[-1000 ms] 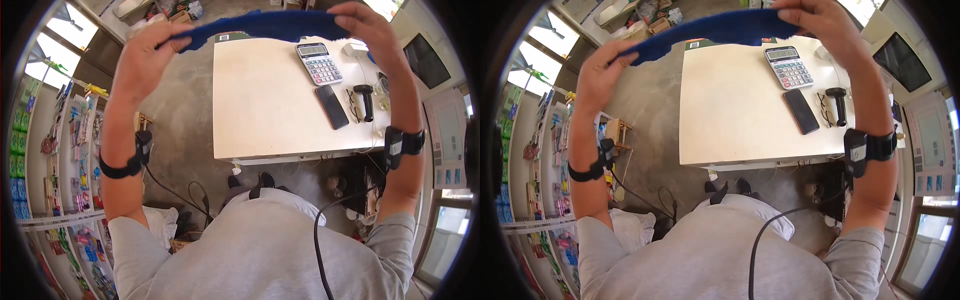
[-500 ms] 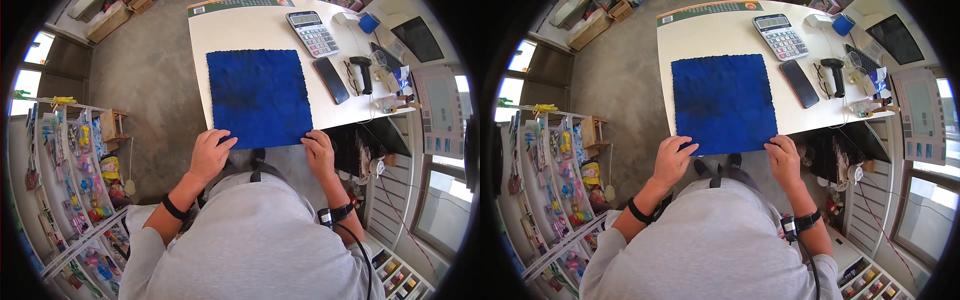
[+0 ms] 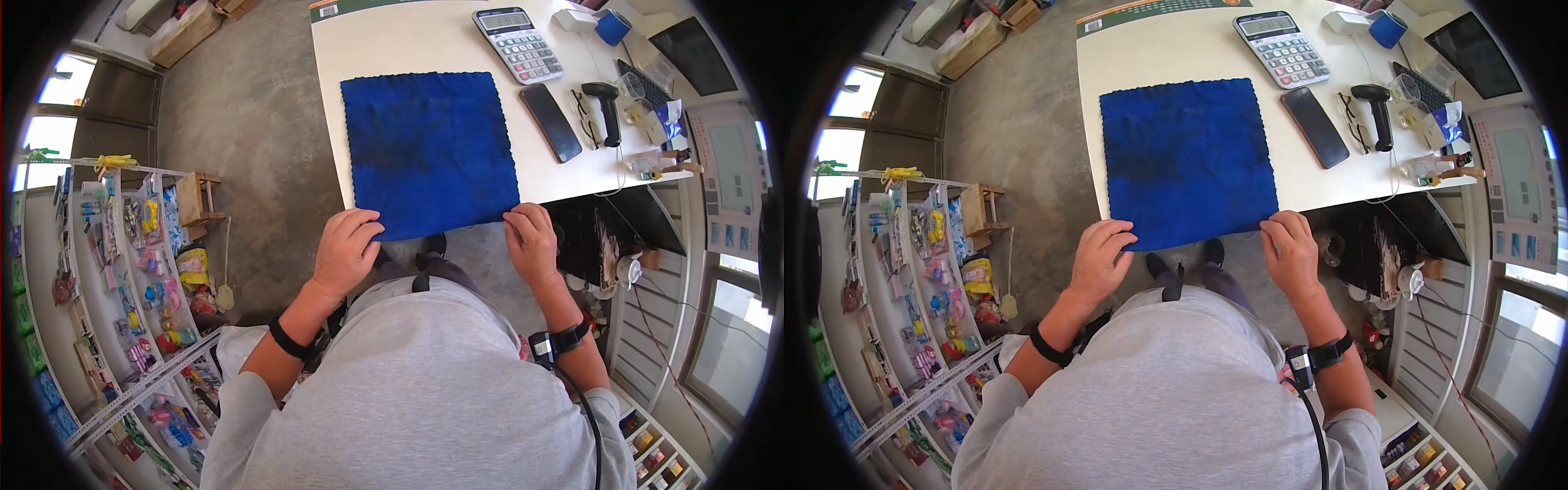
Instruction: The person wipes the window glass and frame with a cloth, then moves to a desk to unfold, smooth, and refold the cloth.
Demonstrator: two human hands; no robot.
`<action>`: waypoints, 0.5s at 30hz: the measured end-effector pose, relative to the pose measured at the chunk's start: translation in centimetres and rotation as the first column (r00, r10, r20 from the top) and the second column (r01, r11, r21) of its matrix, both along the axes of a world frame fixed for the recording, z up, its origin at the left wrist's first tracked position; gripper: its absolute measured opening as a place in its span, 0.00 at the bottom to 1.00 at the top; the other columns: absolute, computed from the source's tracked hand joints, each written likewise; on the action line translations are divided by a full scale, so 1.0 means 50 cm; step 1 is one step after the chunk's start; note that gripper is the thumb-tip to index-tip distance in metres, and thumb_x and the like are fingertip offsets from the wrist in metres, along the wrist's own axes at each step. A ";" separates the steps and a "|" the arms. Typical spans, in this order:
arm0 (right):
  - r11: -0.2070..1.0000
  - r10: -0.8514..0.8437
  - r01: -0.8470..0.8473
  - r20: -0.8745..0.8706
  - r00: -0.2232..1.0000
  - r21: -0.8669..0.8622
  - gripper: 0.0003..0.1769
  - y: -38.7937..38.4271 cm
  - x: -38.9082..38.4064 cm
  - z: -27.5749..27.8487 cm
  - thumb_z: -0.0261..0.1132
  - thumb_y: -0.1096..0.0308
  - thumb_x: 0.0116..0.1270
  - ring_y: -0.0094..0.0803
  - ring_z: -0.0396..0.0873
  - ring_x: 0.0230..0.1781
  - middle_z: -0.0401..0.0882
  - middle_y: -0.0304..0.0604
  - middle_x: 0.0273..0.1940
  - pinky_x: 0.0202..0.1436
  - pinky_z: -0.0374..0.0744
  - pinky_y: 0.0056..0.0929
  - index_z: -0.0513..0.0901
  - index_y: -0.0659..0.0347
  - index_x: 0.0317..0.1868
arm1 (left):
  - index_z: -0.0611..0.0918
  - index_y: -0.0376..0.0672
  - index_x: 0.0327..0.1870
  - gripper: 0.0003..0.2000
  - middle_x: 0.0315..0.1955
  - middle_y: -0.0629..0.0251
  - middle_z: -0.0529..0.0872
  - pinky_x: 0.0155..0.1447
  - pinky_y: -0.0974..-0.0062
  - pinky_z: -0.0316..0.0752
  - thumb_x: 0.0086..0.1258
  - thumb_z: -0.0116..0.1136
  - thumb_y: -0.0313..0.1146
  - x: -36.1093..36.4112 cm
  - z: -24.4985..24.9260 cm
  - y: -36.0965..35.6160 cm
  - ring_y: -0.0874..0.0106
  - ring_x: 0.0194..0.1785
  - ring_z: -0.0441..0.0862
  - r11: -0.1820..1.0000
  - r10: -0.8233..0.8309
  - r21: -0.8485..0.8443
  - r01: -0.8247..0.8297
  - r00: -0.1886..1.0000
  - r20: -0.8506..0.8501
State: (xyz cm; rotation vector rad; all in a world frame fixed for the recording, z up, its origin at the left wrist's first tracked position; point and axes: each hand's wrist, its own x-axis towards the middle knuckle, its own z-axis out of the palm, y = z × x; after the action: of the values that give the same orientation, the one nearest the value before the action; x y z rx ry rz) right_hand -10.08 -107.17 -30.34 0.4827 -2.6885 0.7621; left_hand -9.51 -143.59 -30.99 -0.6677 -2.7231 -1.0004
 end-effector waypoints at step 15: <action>0.965 -0.043 0.098 0.220 0.974 -0.244 0.07 -0.040 -0.187 0.088 0.70 0.72 0.72 0.44 0.88 0.40 0.88 0.48 0.42 0.44 0.85 0.36 0.89 0.62 0.48 | 0.89 0.40 0.49 0.09 0.49 0.54 0.91 0.59 0.58 0.81 0.75 0.64 0.34 -0.318 0.029 -0.004 0.53 0.54 0.87 0.987 0.159 0.029 -0.156 0.983 -0.090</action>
State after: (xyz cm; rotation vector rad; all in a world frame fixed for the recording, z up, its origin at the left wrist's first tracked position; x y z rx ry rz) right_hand -19.44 -109.17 -25.96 0.2527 -2.7262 1.1774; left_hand -25.39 -143.79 -29.54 -0.4734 -2.6329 -0.9371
